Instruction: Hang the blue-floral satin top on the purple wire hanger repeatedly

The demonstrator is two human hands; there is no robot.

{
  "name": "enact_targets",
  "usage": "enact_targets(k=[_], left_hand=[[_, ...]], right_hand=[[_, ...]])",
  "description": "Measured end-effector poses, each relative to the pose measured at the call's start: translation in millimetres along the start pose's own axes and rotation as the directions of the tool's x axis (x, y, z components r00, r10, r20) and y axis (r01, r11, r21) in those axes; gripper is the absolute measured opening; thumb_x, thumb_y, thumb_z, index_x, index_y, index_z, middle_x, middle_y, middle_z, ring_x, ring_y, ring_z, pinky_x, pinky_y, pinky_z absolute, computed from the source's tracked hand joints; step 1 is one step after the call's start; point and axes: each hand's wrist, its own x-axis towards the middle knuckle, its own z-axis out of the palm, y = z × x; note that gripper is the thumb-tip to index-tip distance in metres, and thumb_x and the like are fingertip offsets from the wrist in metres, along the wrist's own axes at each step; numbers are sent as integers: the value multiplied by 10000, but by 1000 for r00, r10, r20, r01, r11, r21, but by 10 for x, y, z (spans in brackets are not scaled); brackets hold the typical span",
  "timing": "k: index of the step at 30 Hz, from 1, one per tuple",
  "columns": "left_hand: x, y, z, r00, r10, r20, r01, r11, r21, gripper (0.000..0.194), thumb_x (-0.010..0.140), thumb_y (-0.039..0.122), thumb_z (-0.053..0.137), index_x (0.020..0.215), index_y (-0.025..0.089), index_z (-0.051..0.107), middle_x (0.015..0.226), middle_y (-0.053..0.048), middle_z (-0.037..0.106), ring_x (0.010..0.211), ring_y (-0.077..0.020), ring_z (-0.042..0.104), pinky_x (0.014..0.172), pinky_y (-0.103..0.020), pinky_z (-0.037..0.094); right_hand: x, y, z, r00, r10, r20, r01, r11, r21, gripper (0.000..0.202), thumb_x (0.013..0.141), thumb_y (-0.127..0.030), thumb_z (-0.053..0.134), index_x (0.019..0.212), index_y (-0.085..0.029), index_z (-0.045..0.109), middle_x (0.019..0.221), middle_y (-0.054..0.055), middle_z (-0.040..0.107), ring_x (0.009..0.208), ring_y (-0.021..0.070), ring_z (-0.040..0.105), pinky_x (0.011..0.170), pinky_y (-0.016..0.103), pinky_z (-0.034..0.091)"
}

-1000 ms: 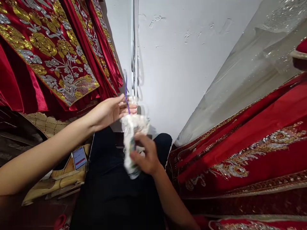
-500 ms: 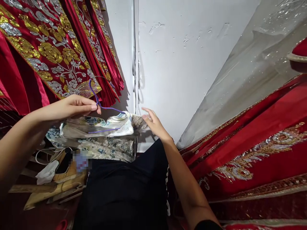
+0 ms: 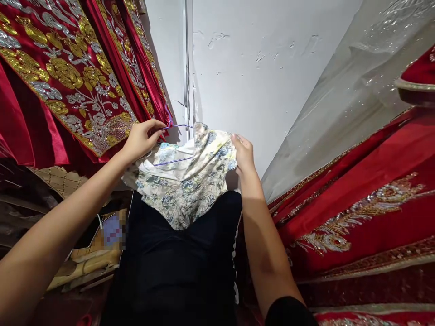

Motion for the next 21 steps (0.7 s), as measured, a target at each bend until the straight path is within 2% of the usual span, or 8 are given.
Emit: enact_targets(k=[4,8,10,13,15,17,19,21], left_hand=[[-124,73,146,991,130,-22,-129,991,41,258,889,145,532,1103,190,667,1155,-88,687,1102,-241,606,973,-408,458],[-659,190,341,968,183,-170,-167,980,107,186,926,201,550,1082,206,653,1140,-103,662,1104,-261,583,952,-436,433],[-963,247,504,966,233,-112,-222,970,98,164,933,211,561,1071,204,649,1064,-93,685,1038,-252,599,916,-423,427],[-1282,300,739,962,273,29,-275,958,82,235,935,215,580,1163,219,635,1139,-86,699,1084,-252,597,952,-422,400],[-1368,297,817,973,228,-20,-225,969,100,287,925,229,605,1212,229,621,1238,-102,668,1169,-272,568,1001,-440,374],[-1383,262,808,978,141,-151,-124,985,118,328,905,248,639,1230,225,606,1287,-126,629,1214,-291,542,1031,-460,356],[-1382,209,741,962,86,-257,-52,989,135,351,882,256,673,1223,218,596,1271,-135,617,1207,-298,539,1038,-472,350],[-1405,166,664,953,97,-287,-52,986,159,343,869,237,689,1200,221,602,1244,-130,624,1189,-296,541,1029,-470,354]], right_hand=[[-170,58,-299,994,-24,-104,23,1000,-19,458,690,-569,820,895,-189,665,761,37,677,827,238,702,711,350,582],[-431,221,-551,973,-6,-230,11,1000,18,445,714,-577,800,883,-196,643,802,34,662,828,223,693,709,344,579],[-539,336,-630,956,35,-290,-20,998,55,472,683,-576,821,879,-191,630,802,28,653,816,216,688,713,345,580],[-654,493,-683,935,91,-343,-66,994,85,529,645,-581,836,917,-183,619,833,25,656,819,205,682,735,348,577],[-682,542,-673,940,100,-327,-81,994,70,544,669,-593,814,964,-182,615,871,34,664,847,203,681,759,352,575],[-663,527,-627,956,65,-286,-63,998,16,519,717,-613,770,966,-186,611,887,42,663,883,207,677,784,360,573],[-608,459,-561,967,-16,-254,-2,998,-68,493,763,-635,717,940,-187,612,894,51,658,930,217,668,810,370,571],[-554,363,-506,957,-132,-258,92,983,-161,490,788,-645,685,940,-184,621,912,60,655,977,228,659,835,382,568]])
